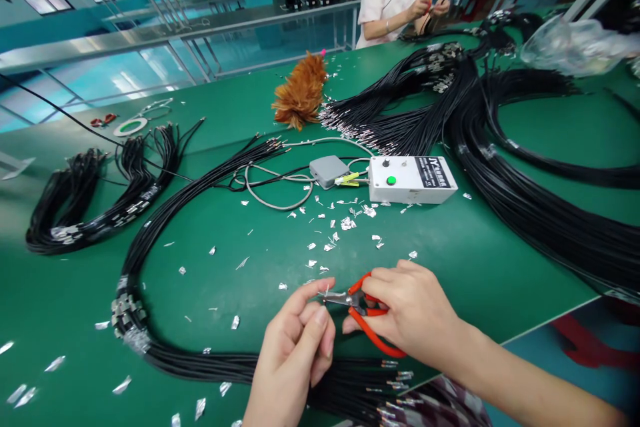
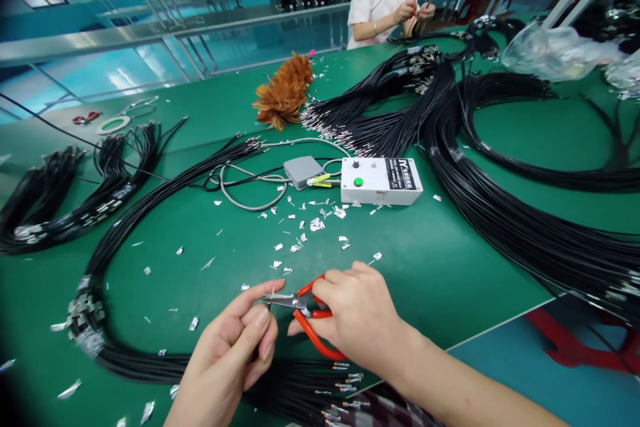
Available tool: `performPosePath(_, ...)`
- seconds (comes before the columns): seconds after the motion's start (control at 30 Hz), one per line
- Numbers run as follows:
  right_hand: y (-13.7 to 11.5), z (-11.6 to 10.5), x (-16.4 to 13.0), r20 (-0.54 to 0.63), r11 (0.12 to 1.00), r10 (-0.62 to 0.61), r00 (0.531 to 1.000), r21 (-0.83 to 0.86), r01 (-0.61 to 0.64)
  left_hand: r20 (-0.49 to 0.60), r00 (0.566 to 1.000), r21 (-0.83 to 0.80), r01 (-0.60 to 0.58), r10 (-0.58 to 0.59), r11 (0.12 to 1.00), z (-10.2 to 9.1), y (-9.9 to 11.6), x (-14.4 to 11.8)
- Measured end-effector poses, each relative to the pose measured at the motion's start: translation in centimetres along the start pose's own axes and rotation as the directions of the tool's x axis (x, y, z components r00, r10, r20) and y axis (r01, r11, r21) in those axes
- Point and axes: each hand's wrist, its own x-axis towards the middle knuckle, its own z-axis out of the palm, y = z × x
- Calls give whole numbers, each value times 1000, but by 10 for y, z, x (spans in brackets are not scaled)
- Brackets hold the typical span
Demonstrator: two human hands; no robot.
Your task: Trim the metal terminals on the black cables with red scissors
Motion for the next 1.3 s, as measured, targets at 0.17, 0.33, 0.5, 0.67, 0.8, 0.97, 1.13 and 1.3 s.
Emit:
performPosePath(0.17, 1, 3, -3, 13, 998, 38, 999, 55, -38, -19, 1000, 10, 4, -4, 1000, 0, 0, 1)
performPosePath(0.33, 15, 1, 0, 343, 491, 332, 879, 733, -471, -27, 999, 10, -22, 22, 1000, 1, -8, 7)
performPosePath(0.5, 35, -6, -4, 543, -94, 248, 802, 838, -538, -168, 886, 436, -326, 432, 839, -42, 49, 46)
performPosePath(0.67, 37, -2, -19, 467, -129, 318, 825, 884, -450, -268, 499, 862, -257, 824, 437, -73, 90, 62)
performPosePath(0.8, 33, 3, -23, 449, -117, 330, 830, 892, -436, 215, 789, 847, -444, 576, 291, -31, 16, 27)
performPosePath(0.97, 24, 2, -16, 437, -58, 325, 839, 895, -443, 449, 893, 885, -447, 18, 132, 0, -50, 9)
performPosePath(1.13, 17, 0, -12, 414, 10, 329, 849, 897, -442, 390, 914, 847, -403, 109, 347, -12, -34, 9)
performPosePath(1.3, 8, 6, -15, 346, 43, 256, 903, 929, -368, 289, 924, 692, -383, 252, 612, -10, -14, 2)
